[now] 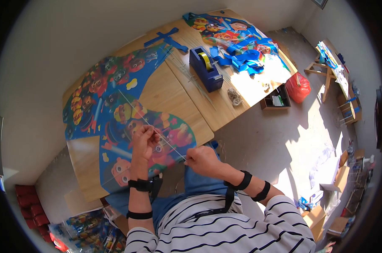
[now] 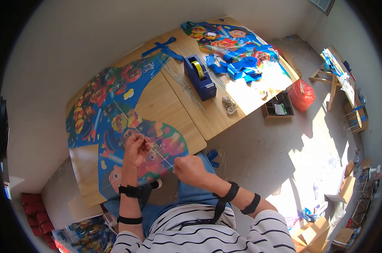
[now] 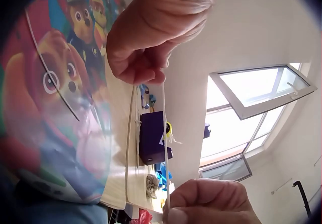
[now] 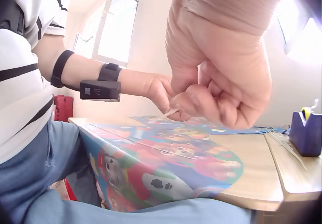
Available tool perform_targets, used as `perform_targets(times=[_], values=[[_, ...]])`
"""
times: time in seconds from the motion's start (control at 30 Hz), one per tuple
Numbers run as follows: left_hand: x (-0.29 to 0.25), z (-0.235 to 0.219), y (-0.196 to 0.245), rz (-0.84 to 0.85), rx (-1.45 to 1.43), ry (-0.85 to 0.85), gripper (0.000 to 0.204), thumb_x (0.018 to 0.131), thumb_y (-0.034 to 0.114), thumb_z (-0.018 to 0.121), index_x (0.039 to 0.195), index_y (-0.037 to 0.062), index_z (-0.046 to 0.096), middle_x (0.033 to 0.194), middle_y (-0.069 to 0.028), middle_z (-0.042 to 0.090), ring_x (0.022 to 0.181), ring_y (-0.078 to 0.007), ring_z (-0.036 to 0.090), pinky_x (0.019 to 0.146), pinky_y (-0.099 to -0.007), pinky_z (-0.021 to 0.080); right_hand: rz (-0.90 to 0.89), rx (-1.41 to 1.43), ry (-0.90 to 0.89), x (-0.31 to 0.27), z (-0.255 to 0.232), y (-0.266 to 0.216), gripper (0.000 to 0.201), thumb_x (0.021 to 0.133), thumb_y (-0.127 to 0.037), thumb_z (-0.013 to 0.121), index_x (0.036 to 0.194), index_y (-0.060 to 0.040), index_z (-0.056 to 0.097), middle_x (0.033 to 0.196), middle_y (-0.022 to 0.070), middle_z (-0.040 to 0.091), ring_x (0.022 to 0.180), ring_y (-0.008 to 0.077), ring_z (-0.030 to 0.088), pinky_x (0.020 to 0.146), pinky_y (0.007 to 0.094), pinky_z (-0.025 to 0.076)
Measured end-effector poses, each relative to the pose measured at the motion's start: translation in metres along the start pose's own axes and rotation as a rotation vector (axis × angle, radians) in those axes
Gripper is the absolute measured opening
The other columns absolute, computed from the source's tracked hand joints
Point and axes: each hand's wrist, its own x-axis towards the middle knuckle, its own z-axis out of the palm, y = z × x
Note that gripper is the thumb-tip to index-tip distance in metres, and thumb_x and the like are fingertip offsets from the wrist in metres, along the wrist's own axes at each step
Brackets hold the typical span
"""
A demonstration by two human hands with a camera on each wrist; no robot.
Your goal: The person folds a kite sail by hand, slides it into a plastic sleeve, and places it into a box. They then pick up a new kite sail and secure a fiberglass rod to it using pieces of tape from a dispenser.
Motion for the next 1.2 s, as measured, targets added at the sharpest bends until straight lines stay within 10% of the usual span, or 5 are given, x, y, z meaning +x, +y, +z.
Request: perform_targets(times=[0.17, 0.3, 0.47, 0.7, 1.2], values=[[-0.002, -0.013, 0.004, 0.064, -0.029, 0.087, 0.007, 0.101, 0.008, 0.063, 0.095, 0.0036, 0.061, 0.085, -0.0075, 0.067, 0.071, -0.0128, 0.064, 0.064, -0.0251, 0.057, 0.318, 0.330, 0.190, 0.056, -0.078, 0.044, 0.035, 0.091, -0.030, 0.075, 0.105, 0.0026, 0.073, 0.075, 0.0129, 0.069, 0.072, 0.0156, 0.065, 0.068, 0.0324, 0.053], [-0.011, -0.006, 0.011, 0.063, -0.046, 0.085, 0.008, 0.101, 0.008, 0.062, 0.095, 0.0032, 0.061, 0.085, -0.0072, 0.066, 0.071, -0.0125, 0.063, 0.064, -0.0250, 0.056, 0.389, 0.120, 0.586, 0.147, -0.158, 0.118, 0.053, 0.084, -0.037, 0.078, 0.118, 0.0023, 0.069, 0.098, 0.0160, 0.075, 0.090, 0.0276, 0.072, 0.080, 0.0403, 0.054], [-0.014, 0.002, 0.008, 0.054, -0.006, 0.099, 0.008, 0.101, 0.008, 0.061, 0.096, 0.0025, 0.061, 0.087, -0.0090, 0.067, 0.071, -0.0131, 0.063, 0.065, -0.0258, 0.055, 0.555, -0.035, 0.427, 0.211, -0.198, 0.161, 0.069, 0.070, -0.047, 0.082, 0.118, 0.0000, 0.070, 0.117, 0.0209, 0.071, 0.114, 0.0339, 0.067, 0.095, 0.0421, 0.052], [-0.009, 0.000, 0.002, 0.015, -0.003, 0.103, 0.009, 0.102, 0.008, 0.060, 0.095, 0.0022, 0.061, 0.087, -0.0107, 0.068, 0.071, -0.0131, 0.063, 0.065, -0.0259, 0.054, 0.594, 0.027, 0.482, 0.246, -0.176, 0.185, 0.035, 0.070, -0.029, 0.086, 0.078, 0.0035, 0.075, 0.080, 0.0173, 0.073, 0.078, 0.0289, 0.070, 0.071, 0.0406, 0.052], [-0.001, 0.009, 0.002, 0.008, 0.060, 0.093, 0.006, 0.102, 0.009, 0.061, 0.098, 0.0037, 0.061, 0.088, -0.0083, 0.068, 0.074, -0.0130, 0.065, 0.068, -0.0264, 0.057, 0.723, 0.078, 0.384, 0.254, -0.179, 0.176, 0.027, 0.075, -0.016, 0.073, 0.096, 0.0004, 0.077, 0.115, 0.0235, 0.073, 0.113, 0.0389, 0.069, 0.094, 0.0424, 0.055]])
